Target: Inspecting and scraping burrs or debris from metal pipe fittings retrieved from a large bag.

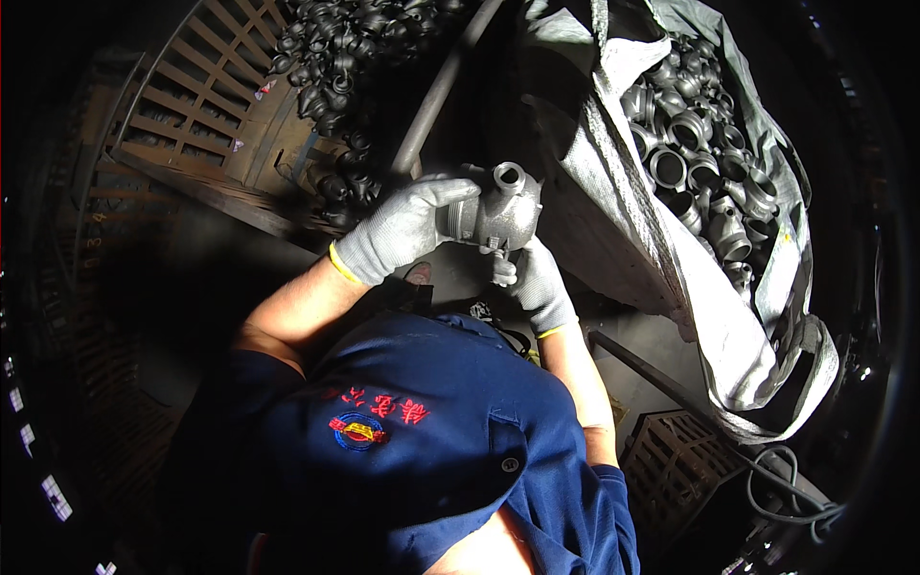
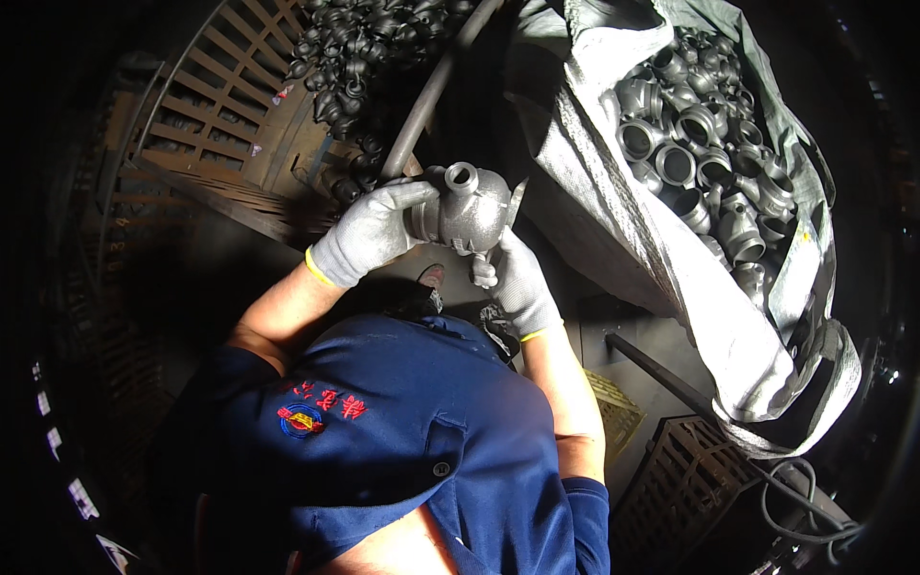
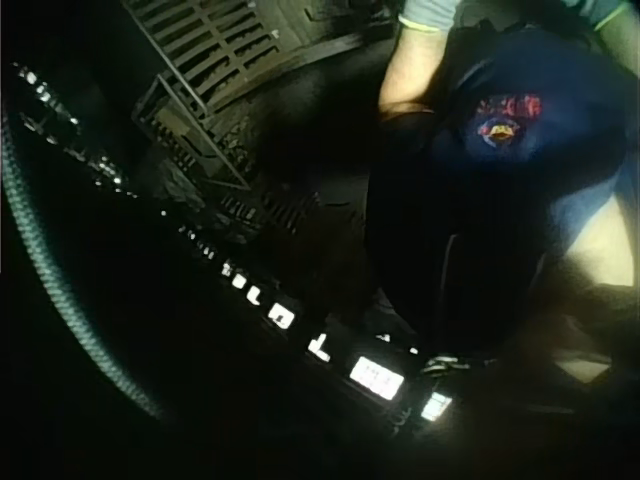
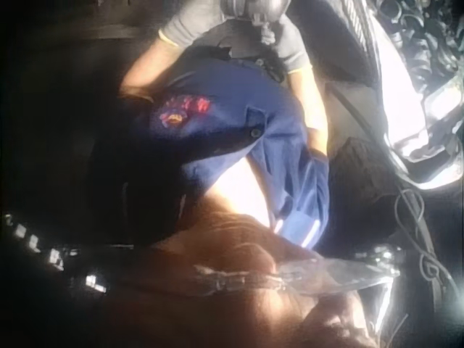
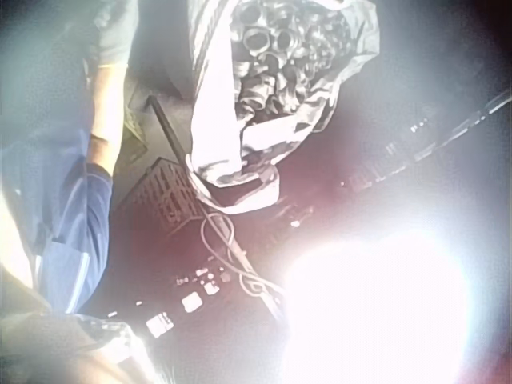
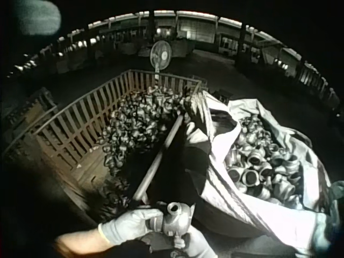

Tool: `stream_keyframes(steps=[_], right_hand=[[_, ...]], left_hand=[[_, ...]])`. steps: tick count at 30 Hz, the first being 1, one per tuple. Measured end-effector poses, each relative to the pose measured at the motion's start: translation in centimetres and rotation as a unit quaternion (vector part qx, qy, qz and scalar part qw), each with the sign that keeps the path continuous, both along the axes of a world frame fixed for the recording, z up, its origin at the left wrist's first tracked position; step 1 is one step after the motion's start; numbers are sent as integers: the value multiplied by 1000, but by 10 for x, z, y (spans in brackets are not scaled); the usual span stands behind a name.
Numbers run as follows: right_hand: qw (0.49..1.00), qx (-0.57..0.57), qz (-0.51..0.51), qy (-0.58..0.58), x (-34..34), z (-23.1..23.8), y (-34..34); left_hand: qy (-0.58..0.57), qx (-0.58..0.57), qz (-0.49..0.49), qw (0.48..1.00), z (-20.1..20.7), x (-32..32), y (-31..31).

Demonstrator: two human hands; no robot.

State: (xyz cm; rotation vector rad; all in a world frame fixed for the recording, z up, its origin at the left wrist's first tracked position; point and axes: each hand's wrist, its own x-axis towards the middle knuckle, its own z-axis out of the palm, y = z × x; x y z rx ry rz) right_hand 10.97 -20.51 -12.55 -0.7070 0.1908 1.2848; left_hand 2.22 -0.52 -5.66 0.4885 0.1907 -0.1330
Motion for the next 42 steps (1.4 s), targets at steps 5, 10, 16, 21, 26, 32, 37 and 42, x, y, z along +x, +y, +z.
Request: stream_keyframes(steps=[5, 10, 16, 21, 26, 32, 37, 42], right_hand=[[879, -170, 34, -444, -2, 38, -6], [918, -177, -35, -352, -7, 71, -20], [884, -209, 64, -413, -10, 88, -24], [741, -210, 79, -633, -15, 114, -17], [624, -214, 62, -749, -6, 114, -12], [517, -247, 69, -817, -4, 124, -13], [438, -292, 88, -845, -7, 128, -16], [402, -329, 94, -849, -8, 127, -19]], left_hand=[[-133, 447, 82, 881, -32, -15, 7], [-23, 210, 105, 972, -9, -17, 17], [-74, 390, 139, 907, -3, -14, 17], [13, 445, 112, 888, -5, -17, 19], [5, 420, 114, 900, -11, -21, 16], [56, 327, 133, 934, -6, -25, 13], [66, 147, 130, 978, 3, -28, 13], [27, 400, 137, 906, -1, -28, 10]])
